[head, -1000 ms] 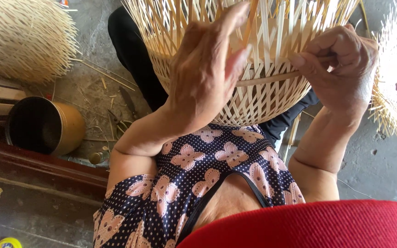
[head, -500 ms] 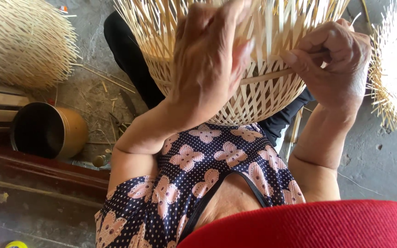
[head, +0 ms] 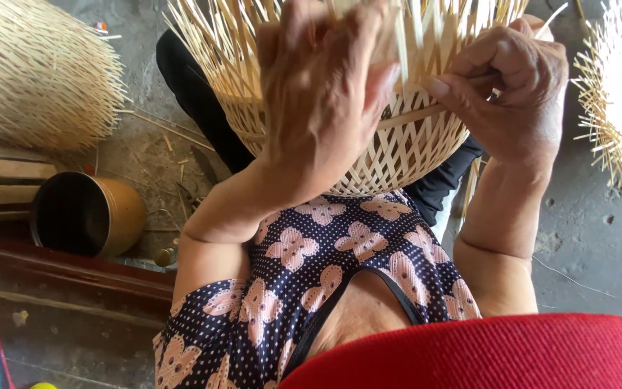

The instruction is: The person weaves a bamboo basket by hand, interlacing thin vertical strips into a lattice and wrapping a horizontal binder strip around the frame.

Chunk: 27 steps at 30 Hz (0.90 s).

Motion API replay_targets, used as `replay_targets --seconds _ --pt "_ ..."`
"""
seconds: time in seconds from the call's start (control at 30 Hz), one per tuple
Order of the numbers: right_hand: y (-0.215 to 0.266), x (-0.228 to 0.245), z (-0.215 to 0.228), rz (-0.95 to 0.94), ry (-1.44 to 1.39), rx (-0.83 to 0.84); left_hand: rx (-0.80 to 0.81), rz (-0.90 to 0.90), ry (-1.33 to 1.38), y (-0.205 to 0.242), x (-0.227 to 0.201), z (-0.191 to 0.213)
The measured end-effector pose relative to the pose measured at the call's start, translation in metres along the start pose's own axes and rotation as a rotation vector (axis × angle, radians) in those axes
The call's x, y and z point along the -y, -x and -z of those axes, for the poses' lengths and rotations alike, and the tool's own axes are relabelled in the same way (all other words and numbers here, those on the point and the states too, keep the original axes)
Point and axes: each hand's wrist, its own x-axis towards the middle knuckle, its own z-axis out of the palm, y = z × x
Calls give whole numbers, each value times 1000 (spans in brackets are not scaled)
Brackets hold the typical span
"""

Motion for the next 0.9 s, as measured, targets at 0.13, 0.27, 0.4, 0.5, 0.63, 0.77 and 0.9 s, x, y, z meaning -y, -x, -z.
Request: replay_targets --seconds 0.13,0.27,0.4,0.5,0.63,0.77,0.9 --pt "0 -1 0 50 14 -10 23 64 540 0 9 -11" --pt "-1 3 -1 74 50 -5 183 233 743 9 16 -18" --pt "-4 1 0 72 42 -12 -13 3 150 13 8 -13" --pt "-2 -1 -2 96 8 -11 -92 -39 174 26 -1 -1" --pt "-1 -7 -5 1 51 -59 -66 -75 272 35 -4 1" --pt "27 -29 -19 229 368 -661 -2 -77 684 33 8 3" --pt "67 -77 -32 45 232 -929 -241 4 837 40 37 42"
